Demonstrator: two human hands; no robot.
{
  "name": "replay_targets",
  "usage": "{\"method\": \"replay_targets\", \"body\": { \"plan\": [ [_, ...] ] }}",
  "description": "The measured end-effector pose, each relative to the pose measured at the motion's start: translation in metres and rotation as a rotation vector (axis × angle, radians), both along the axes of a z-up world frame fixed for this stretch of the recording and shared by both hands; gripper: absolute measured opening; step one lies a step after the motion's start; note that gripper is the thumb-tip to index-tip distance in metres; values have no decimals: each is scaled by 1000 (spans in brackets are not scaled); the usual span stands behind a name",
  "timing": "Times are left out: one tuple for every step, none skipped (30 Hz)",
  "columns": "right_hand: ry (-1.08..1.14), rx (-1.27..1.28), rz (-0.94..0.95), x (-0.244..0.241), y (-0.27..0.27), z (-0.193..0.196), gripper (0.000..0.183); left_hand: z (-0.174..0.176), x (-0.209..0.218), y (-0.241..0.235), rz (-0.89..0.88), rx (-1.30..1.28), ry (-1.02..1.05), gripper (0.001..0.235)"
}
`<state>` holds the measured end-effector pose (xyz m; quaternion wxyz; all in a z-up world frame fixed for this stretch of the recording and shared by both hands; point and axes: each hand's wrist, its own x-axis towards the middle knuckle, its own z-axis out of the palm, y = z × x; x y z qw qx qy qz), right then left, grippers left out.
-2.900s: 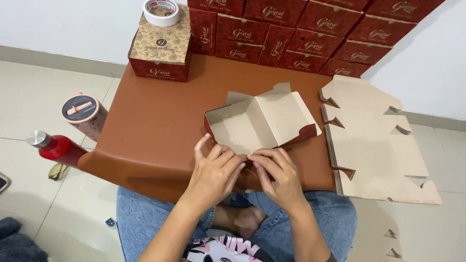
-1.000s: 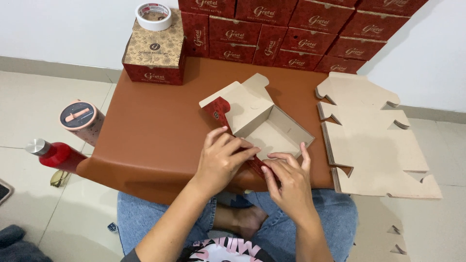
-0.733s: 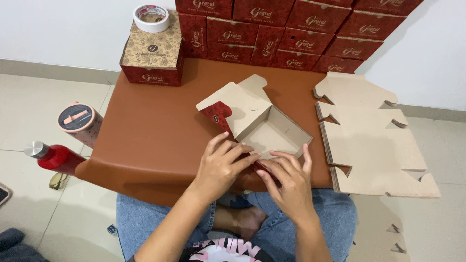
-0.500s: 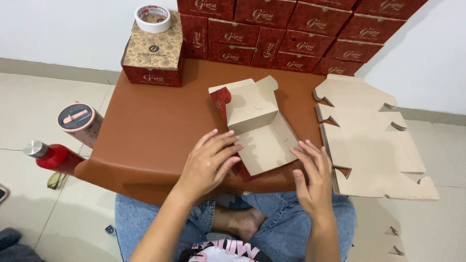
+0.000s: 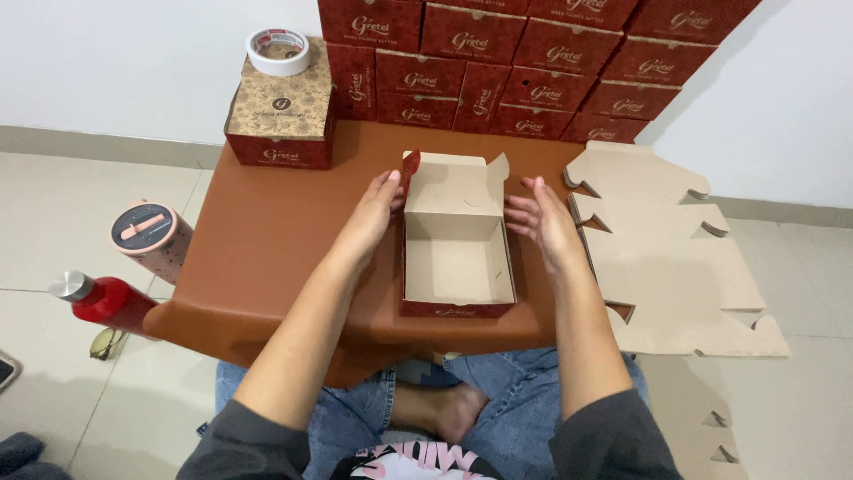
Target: A person assembles a decorative cardboard box by folding a flat template along pre-scored lines and tucking in the flaps.
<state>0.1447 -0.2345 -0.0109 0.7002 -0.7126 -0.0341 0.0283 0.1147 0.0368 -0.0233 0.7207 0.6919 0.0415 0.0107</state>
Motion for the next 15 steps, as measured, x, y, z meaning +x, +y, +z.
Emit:
{"method": "replay_targets", "body": {
  "plan": [
    [142, 26, 39, 15, 2, 1, 74, -2, 14, 2, 8, 9, 43, 79],
    [140, 24, 42, 28, 1, -1, 74, 3, 19, 1, 12, 8, 41, 79],
    [154, 24, 50, 42, 0, -3, 74, 9, 25, -1, 13, -3, 44, 81],
    [169, 25, 56, 55, -2, -6, 74, 13, 31, -3, 11, -13, 48, 82],
    [169, 24, 57, 53, -2, 0, 74, 16, 33, -2, 13, -14, 48, 82],
    [130, -34, 42, 52, -3, 6, 67, 18, 36, -2, 19, 11, 30, 83],
    [90, -92, 26, 50, -4, 12, 60, 21, 38, -3, 26, 35, 12, 83],
    [90, -92, 23, 44, -3, 19, 60, 21, 37, -1, 23, 34, 12, 83],
    [28, -126, 33, 37, -2, 25, 63, 22, 36, 0, 24, 38, -26, 83],
    [-33, -160, 42, 30, -2, 31, 67, 22, 34, 1, 24, 42, -63, 82],
    [-31, -160, 39, 25, -2, 34, 67, 24, 32, 2, 20, 41, -62, 82],
    [-65, -167, 20, 20, -2, 36, 63, 25, 30, 2, 15, 51, -80, 82],
    [-98, -174, 2, 14, -2, 38, 59, 27, 28, 3, 11, 60, -98, 82],
    [-97, -172, 0, 7, 0, 42, 59, 29, 24, 2, 8, 62, -97, 82],
    [-134, -205, -10, 0, 3, 45, 51, 31, 20, 2, 3, 109, -131, 76]
  ]
}}
